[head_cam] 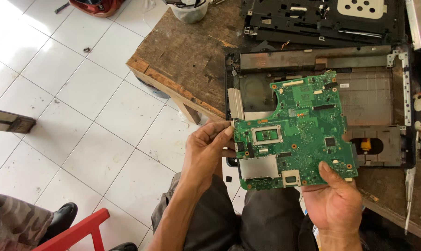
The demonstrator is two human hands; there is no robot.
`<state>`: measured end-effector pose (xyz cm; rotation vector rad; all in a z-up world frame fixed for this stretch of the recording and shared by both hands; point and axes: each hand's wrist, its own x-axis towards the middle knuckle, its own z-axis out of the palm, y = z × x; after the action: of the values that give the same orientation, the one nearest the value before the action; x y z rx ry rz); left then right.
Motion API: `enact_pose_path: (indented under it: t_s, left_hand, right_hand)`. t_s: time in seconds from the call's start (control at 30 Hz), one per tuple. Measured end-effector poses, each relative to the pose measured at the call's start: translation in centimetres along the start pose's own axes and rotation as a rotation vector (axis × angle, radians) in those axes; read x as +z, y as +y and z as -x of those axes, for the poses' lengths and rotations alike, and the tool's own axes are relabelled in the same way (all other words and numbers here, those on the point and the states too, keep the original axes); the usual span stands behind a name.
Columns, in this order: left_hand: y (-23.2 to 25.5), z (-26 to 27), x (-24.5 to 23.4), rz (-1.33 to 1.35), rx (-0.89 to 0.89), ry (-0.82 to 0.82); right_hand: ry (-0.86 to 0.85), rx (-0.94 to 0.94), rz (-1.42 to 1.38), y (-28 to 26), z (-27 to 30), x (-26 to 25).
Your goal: The person removes a metal bracket from a laptop motherboard, then uses a syringe to apply a substance to a component on the board. They then use a yellow tool to scrape or clean the same area.
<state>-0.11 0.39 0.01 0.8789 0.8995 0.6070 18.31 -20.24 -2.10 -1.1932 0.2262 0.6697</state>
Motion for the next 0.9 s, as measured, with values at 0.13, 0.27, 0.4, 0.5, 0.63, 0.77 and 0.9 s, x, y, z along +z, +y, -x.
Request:
enact_pose_path:
  t_s: [0.13, 0.27, 0.4, 0.5, 0.63, 0.77, 0.9]
  left_hand:
    - [0.1, -0.1, 0.7, 0.009, 0.034, 0.021]
    - [0.6, 0.0, 0.8, -0.061, 0.023, 0.045]
    - [0.1, -0.1, 0.6, -0.143, 0.110, 0.082]
    - [-1.9, -1.0, 0.0, -0.023, 0.143, 0.021]
    - [0.1, 0.6, 0.4, -0.104, 0.103, 0.058]
    - [-0.6, 3.0, -0.4, -0.441, 0.379, -0.029]
    - [-1.0, 5.5, 0.3, -0.255, 0.362, -0.090]
  right_hand:
    - [-0.096, -0.018, -0.039, -0.1, 0.2, 0.5]
    - [0.028, 0.050, -0.009, 1.0, -1.2, -1.9]
    - [-0.096, -0.024, -0.009, -0.7, 1.5, 1.8]
    - [-0.139, -0.033, -0.019, -0.9, 1.9, 2.9]
    - [-0.086, 0.002, -0.013, 0.7, -0.9, -1.6]
    - [-0.103, 0.032, -0.073, -0.7, 0.8, 1.1]
    - [-0.131, 0.022, -0.051, -1.7, 2.2, 3.8]
